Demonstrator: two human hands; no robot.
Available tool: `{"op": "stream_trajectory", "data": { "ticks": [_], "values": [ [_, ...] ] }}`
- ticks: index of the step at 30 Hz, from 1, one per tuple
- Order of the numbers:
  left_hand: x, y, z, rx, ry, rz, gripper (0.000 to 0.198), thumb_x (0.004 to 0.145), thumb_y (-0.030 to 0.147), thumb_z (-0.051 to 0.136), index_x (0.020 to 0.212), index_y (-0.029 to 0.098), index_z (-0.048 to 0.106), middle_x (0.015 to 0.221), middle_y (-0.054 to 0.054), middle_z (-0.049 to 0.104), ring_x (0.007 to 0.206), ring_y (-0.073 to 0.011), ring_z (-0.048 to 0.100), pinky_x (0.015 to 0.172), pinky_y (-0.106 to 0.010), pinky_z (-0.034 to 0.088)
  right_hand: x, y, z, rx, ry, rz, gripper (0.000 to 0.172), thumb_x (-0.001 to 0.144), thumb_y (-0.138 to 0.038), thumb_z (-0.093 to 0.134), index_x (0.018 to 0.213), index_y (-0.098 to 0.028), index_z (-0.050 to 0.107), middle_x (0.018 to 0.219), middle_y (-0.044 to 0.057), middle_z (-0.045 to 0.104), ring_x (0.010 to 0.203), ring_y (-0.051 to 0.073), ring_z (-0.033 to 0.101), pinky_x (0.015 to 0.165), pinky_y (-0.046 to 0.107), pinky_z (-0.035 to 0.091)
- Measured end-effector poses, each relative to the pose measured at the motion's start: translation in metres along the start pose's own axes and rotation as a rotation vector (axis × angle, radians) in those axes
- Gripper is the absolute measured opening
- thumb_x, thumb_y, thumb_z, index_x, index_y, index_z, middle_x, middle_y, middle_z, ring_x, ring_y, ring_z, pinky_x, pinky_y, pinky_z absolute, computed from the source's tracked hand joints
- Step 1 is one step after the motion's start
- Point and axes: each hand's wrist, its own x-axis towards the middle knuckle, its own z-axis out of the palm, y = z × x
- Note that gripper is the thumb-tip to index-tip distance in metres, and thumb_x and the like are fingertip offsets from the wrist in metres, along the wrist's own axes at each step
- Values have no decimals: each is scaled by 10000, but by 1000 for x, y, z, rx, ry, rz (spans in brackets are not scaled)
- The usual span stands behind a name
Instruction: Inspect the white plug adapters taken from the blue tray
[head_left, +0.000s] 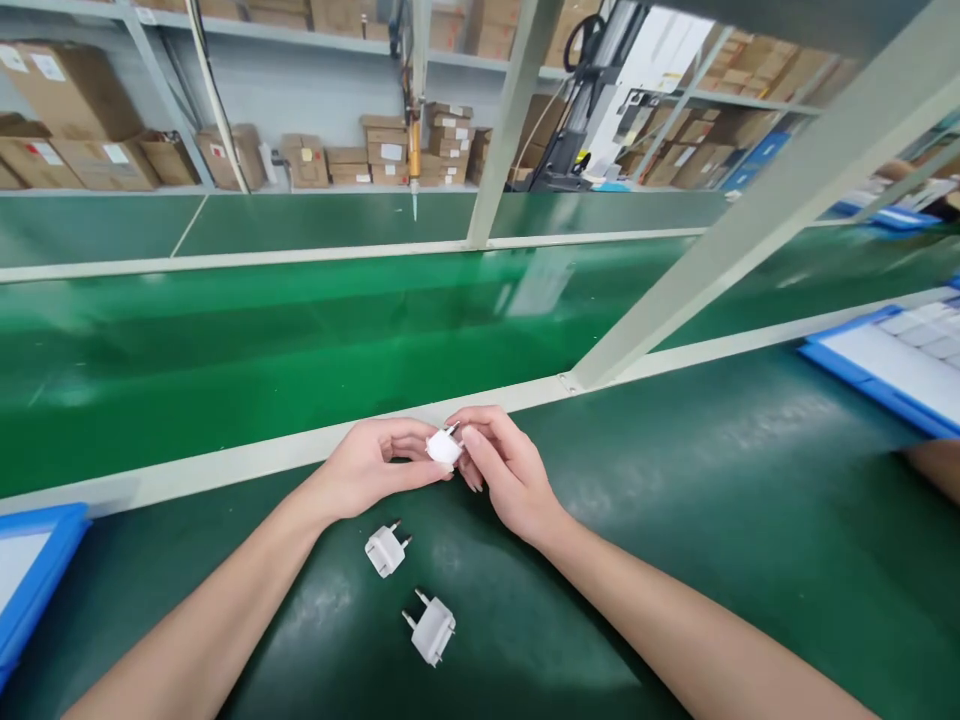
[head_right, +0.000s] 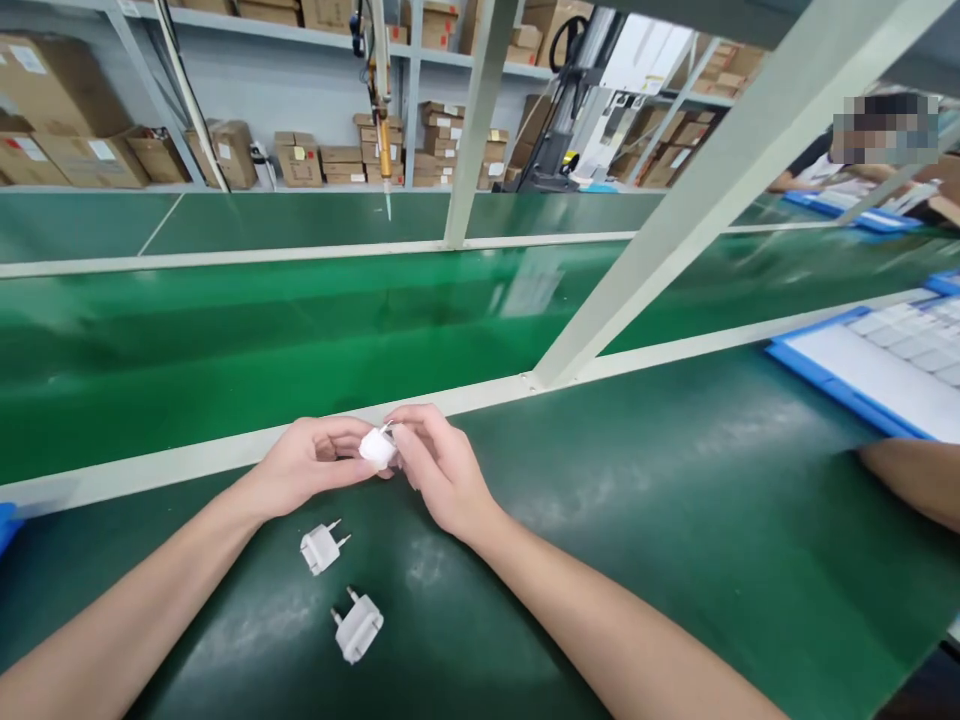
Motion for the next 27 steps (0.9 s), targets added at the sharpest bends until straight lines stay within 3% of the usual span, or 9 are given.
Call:
{"op": "stream_trajectory", "data": {
  "ticks": [4, 9, 14, 19, 22, 27],
  "values": [
    [0, -2, -10, -81, -34, -7, 391, 842, 320, 813, 1166, 120, 724, 1103, -124, 755, 1038, -264, 725, 936, -347, 556, 0, -3, 1, -1, -54, -24, 318, 997, -498, 703, 1153, -227, 647, 899, 26, 586, 684, 155, 549, 596, 281, 453],
    [-1, -2, -14, -108, -90, -7, 439, 842, 297, 821, 1238, 146, 709, 1198, -123, 730, 1144, -273, 689, 997, -352, 533, 3, -7, -1, -14, -123, -29, 348, 977, -493, 739, 1242, -270, 695, 928, 34, 543, 750, 179, 501, 655, 310, 453],
    [-8, -2, -10, -187, -155, -49, 350, 799, 292, 847, 1095, 131, 752, 1084, -105, 748, 1053, -261, 706, 909, -322, 549, 4, -10, 1, 49, -218, -30, 336, 917, -510, 807, 1150, -275, 748, 897, 26, 522, 782, 193, 512, 672, 313, 474],
    [-12, -3, -11, -241, -233, -117, 339, 764, 347, 879, 1013, 144, 770, 966, -64, 747, 910, -217, 704, 787, -271, 535, 2, -16, 6, 146, -212, -11, 356, 832, -541, 879, 1040, -275, 769, 866, 16, 511, 709, 177, 508, 626, 307, 478],
    [-11, -3, -10, -337, -283, -94, 334, 773, 355, 884, 1038, 178, 783, 974, -55, 756, 942, -227, 716, 868, -307, 546, 4, -27, 3, 188, -175, -20, 361, 823, -554, 884, 1025, -286, 752, 926, 35, 567, 767, 196, 548, 679, 333, 506],
    [-8, -2, -4, -497, -279, -1, 214, 926, 335, 756, 1116, 246, 796, 1123, -71, 758, 1093, -255, 713, 1037, -390, 519, 7, -41, -7, 337, -204, 45, 356, 837, -513, 886, 1027, -276, 700, 1083, 54, 646, 875, 219, 615, 739, 359, 525]
  ]
}}
